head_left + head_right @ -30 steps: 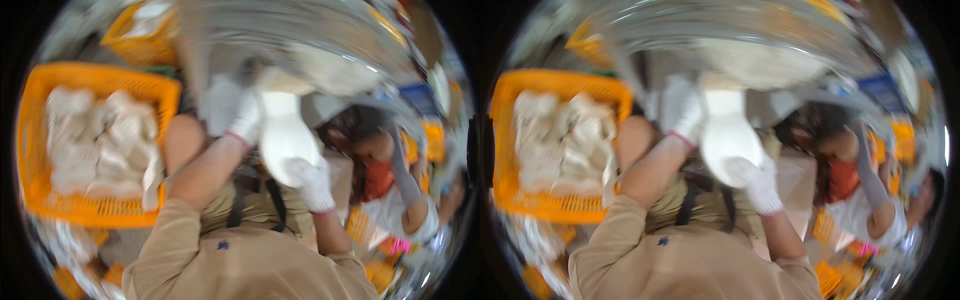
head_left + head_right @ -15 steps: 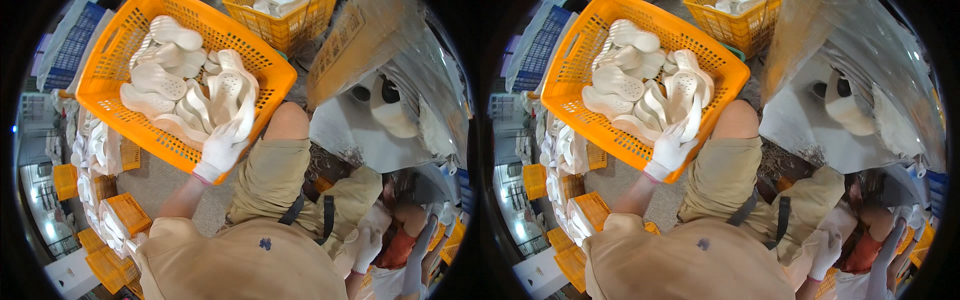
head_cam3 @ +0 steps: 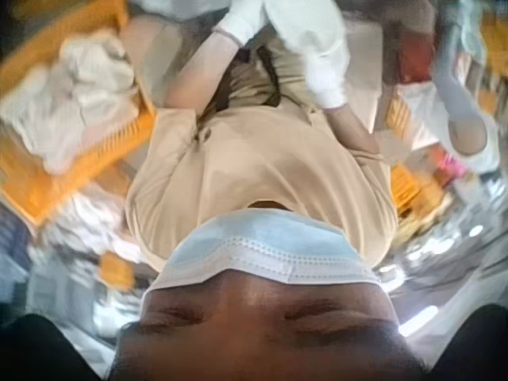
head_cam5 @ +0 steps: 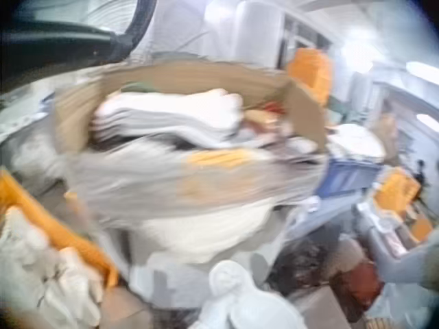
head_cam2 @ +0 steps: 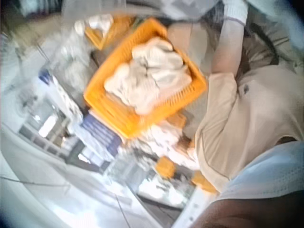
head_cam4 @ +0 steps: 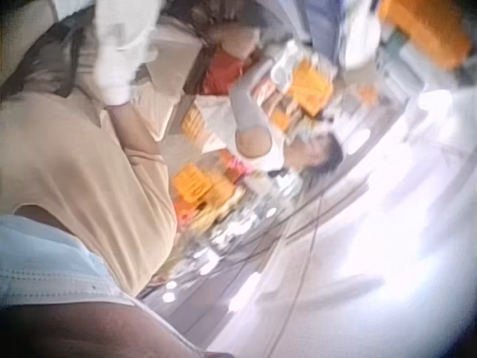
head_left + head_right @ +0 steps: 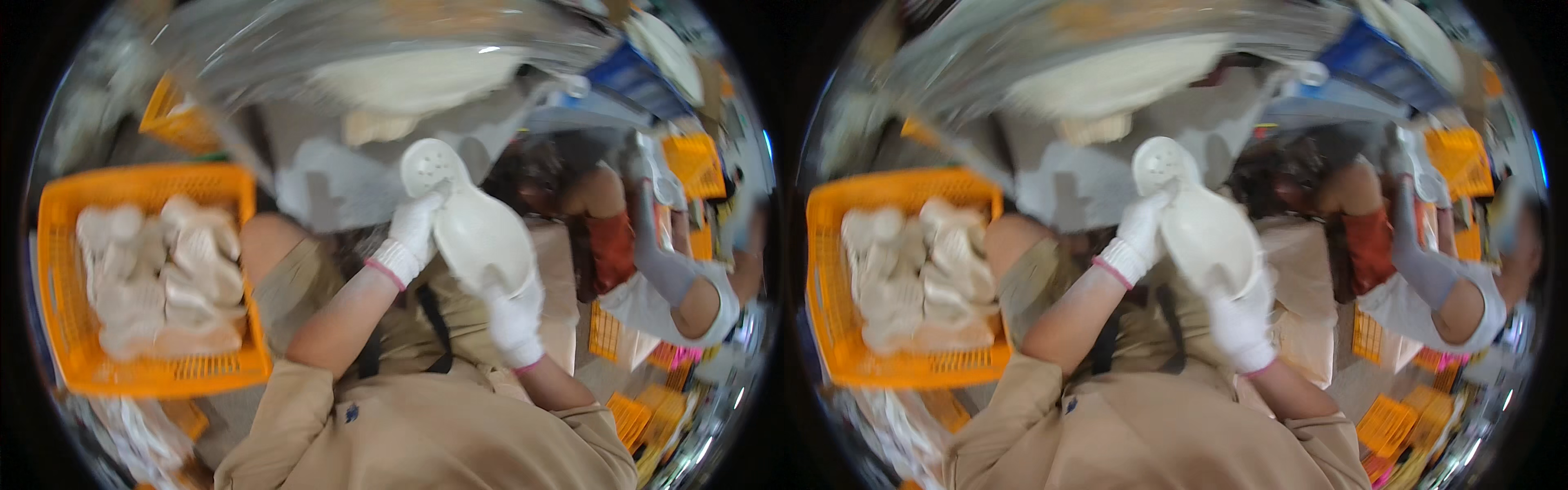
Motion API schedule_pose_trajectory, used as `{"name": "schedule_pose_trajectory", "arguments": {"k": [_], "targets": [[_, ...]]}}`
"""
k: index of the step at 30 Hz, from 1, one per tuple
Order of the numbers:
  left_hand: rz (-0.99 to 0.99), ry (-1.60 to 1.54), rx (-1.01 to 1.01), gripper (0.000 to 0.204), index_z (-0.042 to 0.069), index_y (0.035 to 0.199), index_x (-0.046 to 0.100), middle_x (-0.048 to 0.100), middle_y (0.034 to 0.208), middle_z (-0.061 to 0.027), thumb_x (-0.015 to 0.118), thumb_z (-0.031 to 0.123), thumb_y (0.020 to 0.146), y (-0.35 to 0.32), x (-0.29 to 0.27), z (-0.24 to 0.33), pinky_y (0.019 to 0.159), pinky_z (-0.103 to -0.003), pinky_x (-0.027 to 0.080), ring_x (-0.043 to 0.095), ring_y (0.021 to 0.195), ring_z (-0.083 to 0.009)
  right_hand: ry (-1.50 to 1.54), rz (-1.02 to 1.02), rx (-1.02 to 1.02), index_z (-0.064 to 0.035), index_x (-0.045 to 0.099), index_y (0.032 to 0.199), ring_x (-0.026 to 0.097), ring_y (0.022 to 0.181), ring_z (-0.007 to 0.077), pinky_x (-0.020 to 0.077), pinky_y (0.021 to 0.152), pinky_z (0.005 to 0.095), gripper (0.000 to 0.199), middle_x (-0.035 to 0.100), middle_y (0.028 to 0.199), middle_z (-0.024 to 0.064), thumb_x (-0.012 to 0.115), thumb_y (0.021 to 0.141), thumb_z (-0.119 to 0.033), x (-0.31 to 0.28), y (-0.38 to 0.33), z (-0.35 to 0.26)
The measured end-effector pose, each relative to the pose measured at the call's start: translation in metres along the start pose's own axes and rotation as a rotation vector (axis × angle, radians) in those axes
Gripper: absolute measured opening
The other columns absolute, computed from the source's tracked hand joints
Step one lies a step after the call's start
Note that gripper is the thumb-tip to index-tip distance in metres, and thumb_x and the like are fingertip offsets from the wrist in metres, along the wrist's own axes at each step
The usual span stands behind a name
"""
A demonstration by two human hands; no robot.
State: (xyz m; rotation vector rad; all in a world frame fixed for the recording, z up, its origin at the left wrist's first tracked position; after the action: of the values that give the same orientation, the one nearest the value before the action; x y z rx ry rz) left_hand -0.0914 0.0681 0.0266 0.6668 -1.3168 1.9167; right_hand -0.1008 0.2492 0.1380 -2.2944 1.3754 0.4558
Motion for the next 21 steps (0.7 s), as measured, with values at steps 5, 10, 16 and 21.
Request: {"name": "schedule_pose_trajectory", "arguments": {"k": [5, 10, 16, 21], "targets": [[-0.036, -0.026, 0.372, 0.036, -0.001, 0.134, 0.066, 0.071, 0.128, -0.0098, 0.07, 0.017, 0.103, 0.059, 0.041, 0.019, 0.1, -0.038, 0.058, 0.07, 0.116, -0.0241, 0.255, 0.297, -0.252, 0.0006, 0.057, 0.14, 0.074, 0.104, 0.0358, 0.0575, 0.088, 0.0407, 0.046, 0.073, 0.114, 0.0243, 0.068, 0.099, -0.016, 0.003, 0.037, -0.01], [0.033, 1.14, 0.872, 0.045, 0.003, 0.14, 0.062, 0.071, 0.131, -0.0095, 0.057, 0.038, 0.111, 0.136, -0.001, 0.092, 0.103, -0.033, 0.054, 0.068, 0.12, -0.023, 0.079, 0.171, -0.394, 0.0027, 0.057, 0.129, 0.068, 0.09, 0.0547, 0.0557, 0.077, 0.0556, 0.041, 0.069, 0.091, 0.0316, 0.064, 0.095, -0.019, 0.034, 0.137, -0.056], [0.454, 1.283, 0.245, 0.069, -0.003, 0.149, 0.055, 0.065, 0.142, -0.0201, 0.059, 0.051, 0.107, 0.082, -0.094, 0.158, 0.111, -0.042, 0.048, 0.063, 0.128, -0.0305, 0.048, 0.132, -0.39, 0.0031, 0.061, 0.112, 0.067, 0.094, 0.0534, 0.0549, 0.085, 0.0577, 0.032, 0.069, 0.094, 0.0315, 0.059, 0.098, -0.025, 0.063, 0.177, -0.05], [0.323, 1.856, 0.396, 0.078, -0.007, 0.147, 0.056, 0.068, 0.132, -0.0258, 0.074, 0.049, 0.096, -0.016, -0.051, 0.133, 0.11, -0.051, 0.048, 0.067, 0.12, -0.0386, -0.137, -0.016, -0.236, -0.001, 0.076, 0.105, 0.071, 0.102, 0.0494, 0.0567, 0.094, 0.0538, 0.035, 0.074, 0.101, 0.0303, 0.064, 0.094, -0.032, 0.073, 0.221, -0.055]]}}
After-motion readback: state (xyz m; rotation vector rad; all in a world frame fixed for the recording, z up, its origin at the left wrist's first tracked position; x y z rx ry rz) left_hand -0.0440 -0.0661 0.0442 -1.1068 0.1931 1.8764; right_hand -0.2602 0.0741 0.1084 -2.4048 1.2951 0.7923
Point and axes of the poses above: each hand's wrist, its own y-axis towards the middle knuckle, its own x-axis out of the palm, z = x × y, the point moved 6 cm from there along y, towards the middle knuckle
